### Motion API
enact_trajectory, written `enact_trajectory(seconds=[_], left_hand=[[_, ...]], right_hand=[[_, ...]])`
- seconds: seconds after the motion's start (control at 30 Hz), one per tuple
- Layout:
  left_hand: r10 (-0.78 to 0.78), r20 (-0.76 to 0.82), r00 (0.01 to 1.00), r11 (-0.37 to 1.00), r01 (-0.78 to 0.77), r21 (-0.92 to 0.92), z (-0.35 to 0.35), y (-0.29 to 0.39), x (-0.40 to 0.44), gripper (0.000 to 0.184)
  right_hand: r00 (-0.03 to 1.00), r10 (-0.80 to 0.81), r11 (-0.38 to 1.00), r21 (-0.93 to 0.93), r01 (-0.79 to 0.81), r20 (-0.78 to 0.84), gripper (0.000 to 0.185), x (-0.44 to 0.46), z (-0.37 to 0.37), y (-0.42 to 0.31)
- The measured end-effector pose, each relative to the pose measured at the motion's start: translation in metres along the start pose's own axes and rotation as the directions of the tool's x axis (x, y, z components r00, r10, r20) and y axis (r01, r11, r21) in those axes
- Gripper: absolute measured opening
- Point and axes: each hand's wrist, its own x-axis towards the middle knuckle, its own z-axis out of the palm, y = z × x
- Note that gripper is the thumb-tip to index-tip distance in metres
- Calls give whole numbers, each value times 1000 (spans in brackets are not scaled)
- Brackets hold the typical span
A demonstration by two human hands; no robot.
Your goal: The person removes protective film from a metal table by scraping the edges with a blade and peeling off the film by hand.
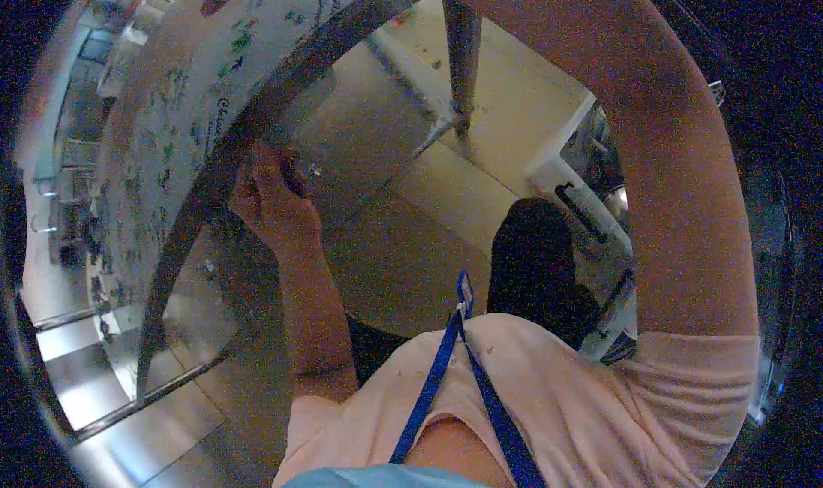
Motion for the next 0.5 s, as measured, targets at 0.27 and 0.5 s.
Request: enact_trajectory(seconds=[0.27,0.5], left_hand=[[-120,-69,990,992,123,34,14,17,-13,31],[-131,35,991,986,127,110,12,34,-24,31]], right_hand=[[850,-525,846,-86,526,35,29,-65,14,-8],[863,-505,836,230,498,-33,15,-28,-36,3]])
